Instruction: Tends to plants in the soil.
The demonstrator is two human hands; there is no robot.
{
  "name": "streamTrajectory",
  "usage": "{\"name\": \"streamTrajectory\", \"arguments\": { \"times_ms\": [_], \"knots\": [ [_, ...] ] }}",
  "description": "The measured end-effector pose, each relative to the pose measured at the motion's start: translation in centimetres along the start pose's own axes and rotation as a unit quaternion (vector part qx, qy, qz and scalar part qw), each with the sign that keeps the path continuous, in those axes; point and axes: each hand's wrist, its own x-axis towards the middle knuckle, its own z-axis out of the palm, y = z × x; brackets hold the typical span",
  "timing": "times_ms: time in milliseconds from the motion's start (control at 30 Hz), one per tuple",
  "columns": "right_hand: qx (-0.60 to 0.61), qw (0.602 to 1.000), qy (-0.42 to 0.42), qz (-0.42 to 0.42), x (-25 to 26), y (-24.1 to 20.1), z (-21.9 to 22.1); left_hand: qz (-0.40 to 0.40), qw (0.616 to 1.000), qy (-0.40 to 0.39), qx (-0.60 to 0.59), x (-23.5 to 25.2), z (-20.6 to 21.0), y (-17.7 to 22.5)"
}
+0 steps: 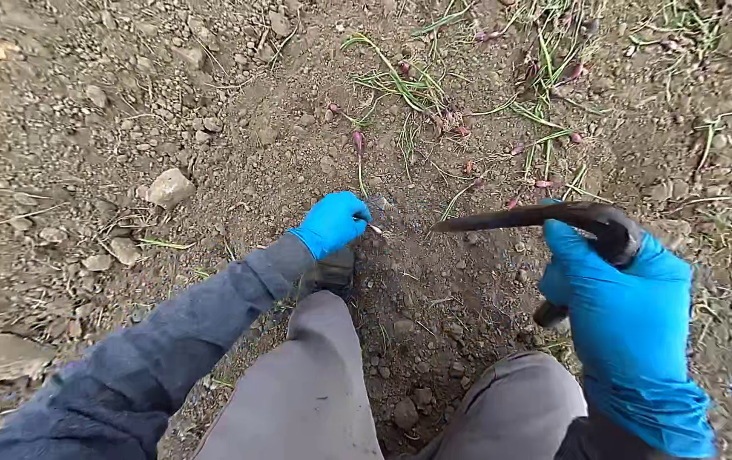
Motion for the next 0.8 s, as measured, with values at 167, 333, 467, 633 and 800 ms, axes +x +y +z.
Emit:
{"name": "streamTrajectory", "arguments": {
  "times_ms": [167,333,467,633,800],
  "knots": [
    [-0.106,0.968,-0.194,0.122,1.1,10.2,13.7,0.033,0.992,0.083,0.089,-0.9,-1.5,2.5],
    [-0.041,0.994,-0.103,0.019,-1.8,3.6,5.1,0.177,0.96,-0.08,0.201,0.6,6.5,2.0],
    [0.005,1.0,-0.006,-0.017,-0.6,2.5,1.3,0.138,0.957,0.114,0.227,4.6,0.7,0.1],
    [-0.205,0.961,-0.095,0.158,3.1,11.3,6.7,0.194,0.964,0.091,0.157,12.8,-6.5,1.0],
    [-0.212,0.953,-0.115,0.185,2.9,11.2,6.8,0.119,0.983,-0.043,0.13,15.4,-3.1,8.2]
  ]
}}
